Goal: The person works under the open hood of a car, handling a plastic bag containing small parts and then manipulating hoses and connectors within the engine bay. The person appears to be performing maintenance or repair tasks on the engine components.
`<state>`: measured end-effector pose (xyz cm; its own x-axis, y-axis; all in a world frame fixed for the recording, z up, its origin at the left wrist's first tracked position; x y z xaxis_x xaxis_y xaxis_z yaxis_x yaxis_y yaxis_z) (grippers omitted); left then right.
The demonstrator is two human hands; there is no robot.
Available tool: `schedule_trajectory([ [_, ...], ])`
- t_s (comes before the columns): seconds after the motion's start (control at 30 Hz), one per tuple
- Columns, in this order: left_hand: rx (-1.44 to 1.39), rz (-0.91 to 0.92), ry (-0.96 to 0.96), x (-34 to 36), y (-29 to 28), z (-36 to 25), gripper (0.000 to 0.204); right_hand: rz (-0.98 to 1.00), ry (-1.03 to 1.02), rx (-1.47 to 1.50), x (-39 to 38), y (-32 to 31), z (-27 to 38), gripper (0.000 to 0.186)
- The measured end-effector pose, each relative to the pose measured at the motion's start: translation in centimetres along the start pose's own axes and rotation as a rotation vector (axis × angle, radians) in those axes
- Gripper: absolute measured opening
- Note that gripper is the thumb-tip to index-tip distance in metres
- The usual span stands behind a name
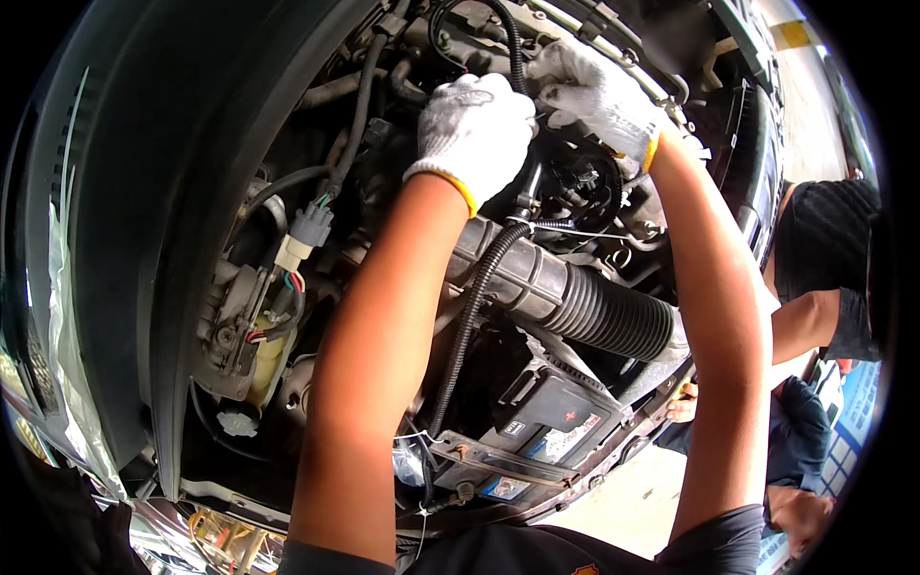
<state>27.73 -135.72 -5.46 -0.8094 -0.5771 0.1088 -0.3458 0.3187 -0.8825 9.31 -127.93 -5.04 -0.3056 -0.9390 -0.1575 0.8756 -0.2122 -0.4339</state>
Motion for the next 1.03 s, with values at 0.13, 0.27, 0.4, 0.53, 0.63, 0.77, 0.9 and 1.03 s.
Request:
schedule_trajectory([
  [0.13,0.151,-0.282,0.262,0.3,0.6,-0.5,0.026,-0.01,-0.002,-0.274,1.0,0.1,0.2,0.036],
  [0.27,0.144,-0.191,0.314,1.3,1.0,0.9,0.026,-0.044,-0.018,-0.142,1.1,0.3,-0.8,0.04],
  [0.4,-0.03,0.056,0.089,0.6,0.3,2.4,0.023,0.006,-0.044,-0.28,0.4,-0.1,0.8,0.047],
  [0.53,-0.081,0.058,0.17,1.2,1.2,2.4,0.027,0.027,-0.046,-0.203,0.7,-0.4,0.5,0.048],
  [0.63,-0.323,0.138,0.109,1.2,1.5,2.9,0.029,0.079,0.036,-0.076,1.0,-0.5,0.3,0.045],
  [0.77,-0.297,0.178,0.066,1.4,1.4,2.9,0.03,0.161,0.077,-0.075,1.6,-0.4,0.4,0.039],
  [0.9,-0.297,0.158,0.161,1.6,1.7,3.7,0.03,0.231,0.153,-0.04,1.2,-1.5,0.7,0.037],
  [1.03,-0.282,0.148,0.219,1.7,2.2,4.2,0.031,0.305,0.144,-0.056,1.5,-1.8,-0.5,0.043],
])
Point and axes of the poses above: each hand's wrist, its own x-axis towards the middle knuckle, its own y-axis out of the palm, z = x × y, the point moved 1 cm from there along x, towards the middle knuckle, and after that the axes turned 5 degrees about -z, right-handed, at the moved point
